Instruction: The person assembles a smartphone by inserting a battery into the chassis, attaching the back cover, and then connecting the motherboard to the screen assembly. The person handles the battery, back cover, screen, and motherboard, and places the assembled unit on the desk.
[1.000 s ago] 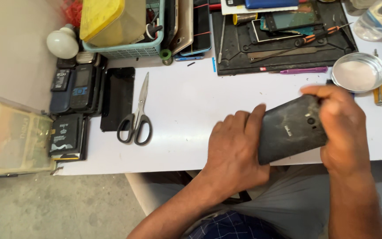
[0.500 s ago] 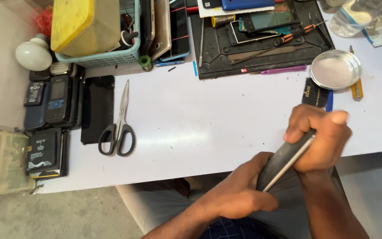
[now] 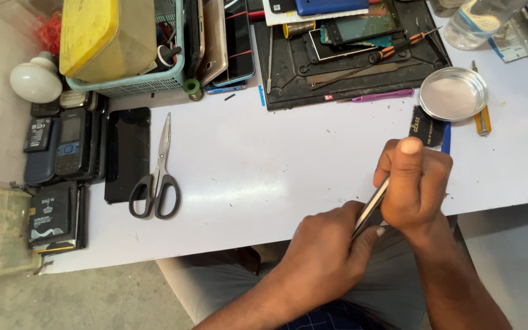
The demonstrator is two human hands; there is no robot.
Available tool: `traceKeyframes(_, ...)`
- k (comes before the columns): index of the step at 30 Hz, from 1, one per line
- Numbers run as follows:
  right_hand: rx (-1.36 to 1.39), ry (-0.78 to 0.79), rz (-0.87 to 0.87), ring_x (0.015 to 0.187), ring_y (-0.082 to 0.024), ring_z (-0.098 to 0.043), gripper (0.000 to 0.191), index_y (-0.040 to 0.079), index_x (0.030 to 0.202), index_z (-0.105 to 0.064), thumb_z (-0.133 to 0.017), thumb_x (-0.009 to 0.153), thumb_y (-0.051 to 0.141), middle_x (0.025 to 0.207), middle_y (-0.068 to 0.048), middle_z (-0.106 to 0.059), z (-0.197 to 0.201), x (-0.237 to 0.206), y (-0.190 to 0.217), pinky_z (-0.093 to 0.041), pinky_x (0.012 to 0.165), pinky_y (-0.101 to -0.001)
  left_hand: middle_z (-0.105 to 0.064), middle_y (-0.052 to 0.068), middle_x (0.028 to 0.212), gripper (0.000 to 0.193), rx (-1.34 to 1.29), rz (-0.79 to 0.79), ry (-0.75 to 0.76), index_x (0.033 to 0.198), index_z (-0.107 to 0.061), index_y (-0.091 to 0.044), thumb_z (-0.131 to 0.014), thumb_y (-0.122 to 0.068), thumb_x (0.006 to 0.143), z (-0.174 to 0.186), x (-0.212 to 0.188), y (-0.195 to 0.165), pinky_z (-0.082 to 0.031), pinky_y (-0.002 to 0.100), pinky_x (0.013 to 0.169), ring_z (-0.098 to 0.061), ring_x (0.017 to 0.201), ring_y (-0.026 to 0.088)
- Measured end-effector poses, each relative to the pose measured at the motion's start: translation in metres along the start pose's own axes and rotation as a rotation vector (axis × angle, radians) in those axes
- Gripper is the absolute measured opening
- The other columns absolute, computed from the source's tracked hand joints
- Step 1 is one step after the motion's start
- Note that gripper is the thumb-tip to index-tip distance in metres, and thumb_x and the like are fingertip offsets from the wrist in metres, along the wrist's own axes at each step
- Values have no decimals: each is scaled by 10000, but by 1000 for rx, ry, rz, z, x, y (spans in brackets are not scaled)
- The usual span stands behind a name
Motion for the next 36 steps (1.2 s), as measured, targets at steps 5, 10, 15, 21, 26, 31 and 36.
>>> traceKeyframes(5,-40,-69,39,436,-150,-512,713,4,662,-535,-286,1195,408,561,-75,-529,-4,-9,-3,-366,458,-289,-649,166,630,252,94,-25,-40,1020,-613,41,-604,-210,1001,6,-2,-9,-535,418,513,-669,527,346)
traceKeyframes(10,78,-13,38,817,-170,-639,676,-63,1015,-622,-279,1227,480,923,-133,-649,0,-11,-9,-528,764,-282,-701,235,733,314,7,-12,-117,1110,-647,75,-632,-218,1001,35,-14,-3,-579,420,634,-727,687,356)
traceKeyframes(15,80,30,-141,918,-195,-680,514,-76,1134,-602,-434,1208,405,1017,-155,-666,4,-18,-31,-587,805,-312,-783,137,952,390,-203,13,-328,1192,-677,11,-636,-336,1017,97,-29,20,-615,360,717,-730,836,213)
traceKeyframes(21,-84,70,-188,841,-151,-683,332,-37,1049,-663,-581,1201,246,961,-118,-710,-4,-49,-53,-556,787,-280,-653,195,689,342,701,112,-926,1054,-615,11,-808,-235,915,250,-59,44,-504,457,574,-652,597,323)
traceKeyframes(26,-174,65,-130,822,-133,-670,328,-21,1007,-701,-626,1197,236,950,-96,-718,-9,-55,-64,-522,762,-239,-694,243,884,284,1329,86,-1091,1030,-635,29,-819,-106,860,363,-66,51,-516,548,694,-673,820,460)
traceKeyframes(31,-286,76,-103,783,-157,-671,318,-19,978,-709,-640,1153,238,904,-100,-706,-17,-58,-67,-521,721,-253,-721,204,965,310,1447,202,-1116,1035,-677,-19,-832,-95,779,424,-40,81,-563,484,702,-706,850,410)
traceKeyframes(36,-343,76,-78,785,-161,-684,305,-9,973,-709,-653,1149,235,893,-99,-702,-22,-59,-65,-534,717,-256,-733,202,951,338,1521,425,-1009,995,-702,-37,-848,-125,703,439,-9,95,-581,462,725,-716,873,385)
Point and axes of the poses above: each hand's wrist, its own x-axis towards the middle knuckle, its own z-axis out of the back of the hand, y = z × x, the point moved 2 cm from there along x, towards the middle knuckle
